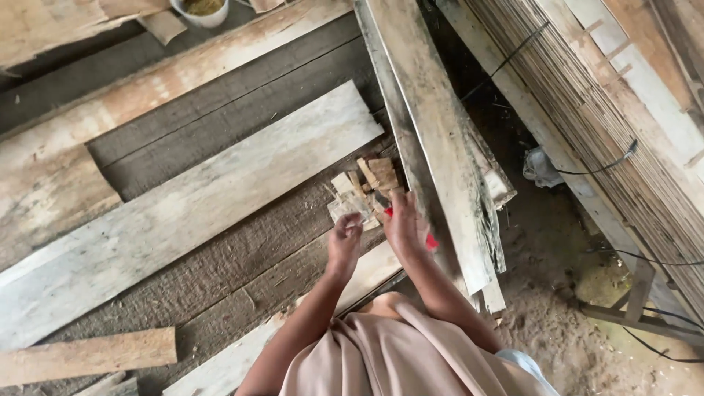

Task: The person uses a red utility knife to scrape the surface of several wooden planks on a workbench. They repeatedly pick up planks, scrape them, and set them aside, handling multiple pieces throughout the clip.

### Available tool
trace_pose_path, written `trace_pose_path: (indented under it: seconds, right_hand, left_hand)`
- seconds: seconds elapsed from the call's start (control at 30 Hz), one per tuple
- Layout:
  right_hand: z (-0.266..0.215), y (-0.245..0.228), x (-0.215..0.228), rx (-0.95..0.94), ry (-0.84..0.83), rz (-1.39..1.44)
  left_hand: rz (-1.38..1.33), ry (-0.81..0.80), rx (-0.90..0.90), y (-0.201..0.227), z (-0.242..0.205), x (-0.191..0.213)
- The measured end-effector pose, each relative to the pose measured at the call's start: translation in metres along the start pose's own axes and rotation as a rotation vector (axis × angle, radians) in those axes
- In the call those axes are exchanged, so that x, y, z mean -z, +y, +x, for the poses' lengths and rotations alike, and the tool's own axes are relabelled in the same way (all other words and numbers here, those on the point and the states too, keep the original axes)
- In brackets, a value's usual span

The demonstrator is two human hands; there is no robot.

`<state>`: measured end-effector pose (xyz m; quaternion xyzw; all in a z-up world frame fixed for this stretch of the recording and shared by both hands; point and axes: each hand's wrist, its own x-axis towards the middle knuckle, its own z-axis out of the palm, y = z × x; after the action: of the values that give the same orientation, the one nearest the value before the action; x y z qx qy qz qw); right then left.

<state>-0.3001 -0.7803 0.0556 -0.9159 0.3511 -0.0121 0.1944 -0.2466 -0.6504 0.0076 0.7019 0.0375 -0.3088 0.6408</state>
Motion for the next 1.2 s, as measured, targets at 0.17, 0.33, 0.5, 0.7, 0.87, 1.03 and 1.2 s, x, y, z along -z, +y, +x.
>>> trace_pose_path:
  seconds: [0.17, 0.33, 0.5, 0.7, 0.87, 1.03, 1.2]
  right_hand:
    - [0.024, 0.038, 0.036, -0.150, 0.183, -0.008]
    - [0.051, 0.101, 0.015, -0.207, 0.271, -0.182]
    - [0.063, 0.142, -0.013, -0.099, 0.431, -0.219]
    - [0.064, 0.154, 0.054, 0.102, 0.702, -0.264]
    - [0.060, 0.163, 0.085, -0.021, 0.547, -0.075]
    - [0.060, 0.165, 0.087, 0.016, 0.566, -0.069]
    - [0.064, 0.153, 0.066, 0.038, 0.549, -0.075]
  left_hand:
    - [-0.025, -0.199, -0.027, 0.021, 0.003, -0.048]
    - [0.029, -0.282, 0.049, 0.036, 0.019, -0.092]
    - [-0.143, -0.250, 0.136, 0.031, 0.035, -0.127]
    - [-0.262, -0.279, 0.200, -0.025, 0.071, -0.152]
    - [-0.460, -0.280, 0.202, -0.075, 0.097, -0.170]
    - [-0.476, -0.250, 0.154, -0.008, 0.036, -0.141]
    - [-0.465, -0.103, -0.001, -0.015, 0.014, -0.101]
